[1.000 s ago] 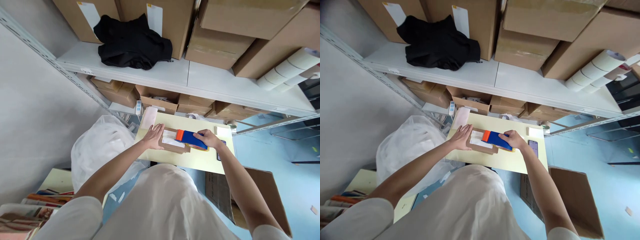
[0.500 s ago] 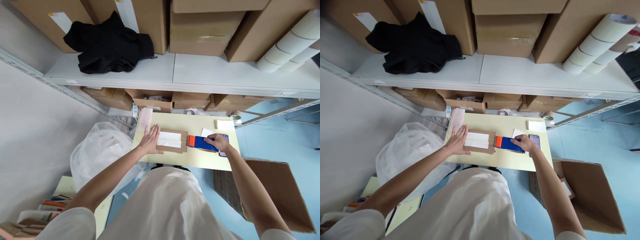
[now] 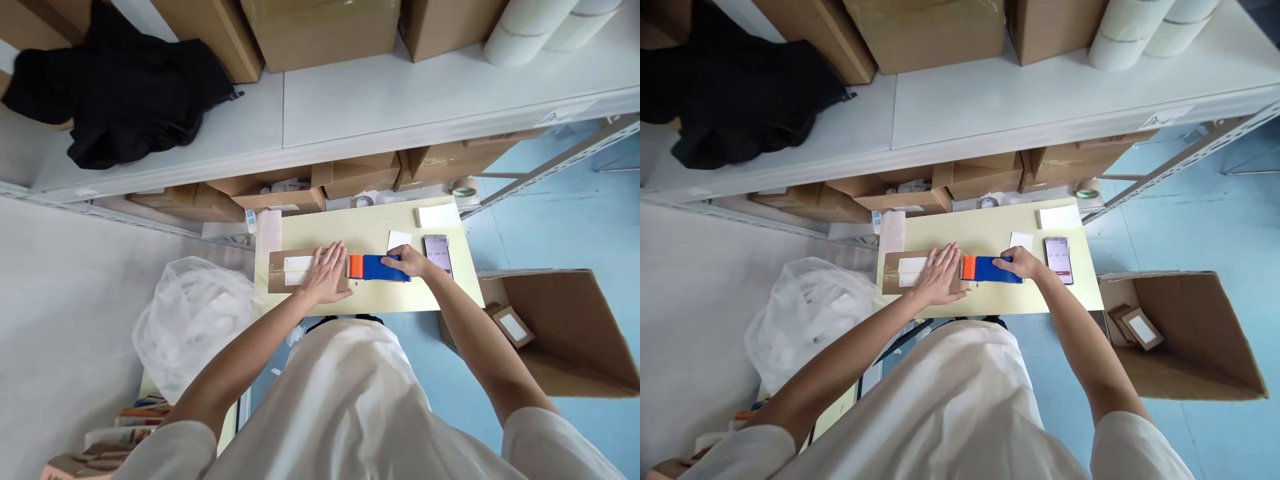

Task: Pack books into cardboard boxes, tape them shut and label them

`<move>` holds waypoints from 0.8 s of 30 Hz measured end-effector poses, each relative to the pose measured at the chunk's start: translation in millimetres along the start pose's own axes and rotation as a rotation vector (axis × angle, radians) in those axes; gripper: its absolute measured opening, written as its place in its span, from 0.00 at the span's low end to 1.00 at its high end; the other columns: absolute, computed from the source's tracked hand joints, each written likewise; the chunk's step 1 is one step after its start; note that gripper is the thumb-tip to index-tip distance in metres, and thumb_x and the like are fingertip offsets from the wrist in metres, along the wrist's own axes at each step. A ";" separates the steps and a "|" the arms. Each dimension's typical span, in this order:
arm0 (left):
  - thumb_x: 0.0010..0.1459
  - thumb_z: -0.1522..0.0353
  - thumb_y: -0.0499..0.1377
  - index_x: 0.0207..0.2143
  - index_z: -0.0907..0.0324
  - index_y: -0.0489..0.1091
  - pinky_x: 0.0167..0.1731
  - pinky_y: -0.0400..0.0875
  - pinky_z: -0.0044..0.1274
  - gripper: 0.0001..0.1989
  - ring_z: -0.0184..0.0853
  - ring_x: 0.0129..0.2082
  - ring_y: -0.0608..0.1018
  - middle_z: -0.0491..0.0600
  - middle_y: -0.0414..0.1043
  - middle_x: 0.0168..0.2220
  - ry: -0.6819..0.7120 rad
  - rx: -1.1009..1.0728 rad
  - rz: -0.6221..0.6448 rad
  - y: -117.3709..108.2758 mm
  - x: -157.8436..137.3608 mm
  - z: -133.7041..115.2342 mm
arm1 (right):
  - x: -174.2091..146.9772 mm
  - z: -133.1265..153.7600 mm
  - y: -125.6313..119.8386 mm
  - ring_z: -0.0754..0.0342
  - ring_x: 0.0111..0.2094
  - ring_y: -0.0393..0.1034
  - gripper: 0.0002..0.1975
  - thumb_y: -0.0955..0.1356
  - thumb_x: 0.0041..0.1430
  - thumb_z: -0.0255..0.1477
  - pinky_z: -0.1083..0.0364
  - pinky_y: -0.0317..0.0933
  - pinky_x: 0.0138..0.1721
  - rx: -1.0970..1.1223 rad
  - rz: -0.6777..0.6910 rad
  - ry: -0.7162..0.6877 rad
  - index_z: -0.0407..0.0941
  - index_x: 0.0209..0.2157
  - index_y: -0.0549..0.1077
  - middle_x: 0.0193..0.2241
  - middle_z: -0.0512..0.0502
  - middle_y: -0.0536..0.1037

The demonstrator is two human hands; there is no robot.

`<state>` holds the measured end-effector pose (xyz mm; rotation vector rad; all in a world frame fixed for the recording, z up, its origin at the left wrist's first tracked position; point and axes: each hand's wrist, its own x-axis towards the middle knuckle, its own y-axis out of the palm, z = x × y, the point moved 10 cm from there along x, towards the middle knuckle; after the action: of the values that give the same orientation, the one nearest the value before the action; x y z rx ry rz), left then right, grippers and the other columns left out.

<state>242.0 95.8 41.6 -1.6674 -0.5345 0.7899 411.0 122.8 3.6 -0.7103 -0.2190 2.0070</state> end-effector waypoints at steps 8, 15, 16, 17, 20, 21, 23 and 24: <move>0.51 0.48 0.58 0.64 0.53 0.54 0.59 0.35 0.52 0.41 0.56 0.67 0.47 0.61 0.40 0.69 0.010 0.020 -0.012 -5.8 -0.4 -8.4 | -25.3 -20.2 -32.1 0.56 0.22 0.62 0.25 0.61 0.54 0.50 0.57 0.54 0.25 -0.353 0.038 0.121 0.44 0.18 0.67 0.17 0.49 0.67; 0.50 0.53 0.62 0.51 0.55 0.70 0.56 0.39 0.56 0.28 0.58 0.64 0.52 0.64 0.44 0.67 0.010 0.085 -0.015 7.2 1.3 -30.0 | -13.3 61.5 8.4 0.42 0.44 0.73 0.23 0.63 0.57 0.42 0.51 0.63 0.42 -0.737 -0.056 0.320 0.39 0.43 0.76 0.40 0.30 0.78; 0.50 0.54 0.61 0.50 0.56 0.71 0.56 0.40 0.56 0.27 0.58 0.64 0.52 0.64 0.45 0.67 0.007 0.085 -0.018 8.5 1.0 -30.5 | -12.3 68.2 15.9 0.43 0.43 0.74 0.22 0.63 0.58 0.41 0.51 0.63 0.42 -0.747 -0.049 0.318 0.39 0.43 0.76 0.41 0.30 0.78; 0.50 0.54 0.61 0.50 0.56 0.71 0.56 0.40 0.56 0.26 0.58 0.63 0.53 0.64 0.46 0.67 0.005 0.082 -0.021 9.3 0.8 -30.8 | -11.9 72.4 21.6 0.43 0.42 0.74 0.20 0.62 0.59 0.39 0.51 0.64 0.41 -0.758 -0.043 0.318 0.40 0.43 0.77 0.40 0.31 0.78; 0.50 0.55 0.61 0.52 0.55 0.70 0.56 0.41 0.54 0.27 0.57 0.63 0.53 0.63 0.48 0.66 -0.004 0.064 -0.027 8.9 0.8 -29.5 | -11.8 76.8 30.8 0.44 0.38 0.76 0.18 0.61 0.60 0.35 0.51 0.65 0.37 -0.792 -0.045 0.320 0.40 0.41 0.77 0.39 0.31 0.79; 0.50 0.56 0.61 0.52 0.55 0.70 0.57 0.41 0.54 0.27 0.57 0.62 0.53 0.62 0.49 0.66 -0.007 0.058 -0.027 8.1 1.1 -28.8 | -11.3 78.3 32.7 0.44 0.38 0.76 0.17 0.61 0.61 0.35 0.51 0.65 0.37 -0.797 -0.052 0.316 0.40 0.40 0.77 0.38 0.31 0.79; 0.49 0.56 0.61 0.51 0.55 0.70 0.56 0.42 0.53 0.27 0.57 0.62 0.54 0.61 0.50 0.65 -0.007 0.046 -0.026 5.7 2.1 -27.7 | -9.4 82.6 37.3 0.45 0.39 0.76 0.16 0.62 0.61 0.33 0.52 0.66 0.37 -0.799 -0.062 0.293 0.41 0.41 0.77 0.39 0.32 0.79; 0.49 0.55 0.61 0.50 0.56 0.71 0.56 0.43 0.53 0.26 0.57 0.62 0.54 0.61 0.50 0.65 -0.011 0.043 -0.031 3.8 2.6 -26.5 | -8.7 84.4 40.0 0.45 0.40 0.76 0.15 0.62 0.61 0.31 0.52 0.65 0.38 -0.804 -0.063 0.281 0.41 0.42 0.77 0.40 0.32 0.79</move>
<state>263.1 79.2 40.4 -1.6126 -0.5464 0.7837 337.0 105.7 58.7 -1.4469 -0.8920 1.6994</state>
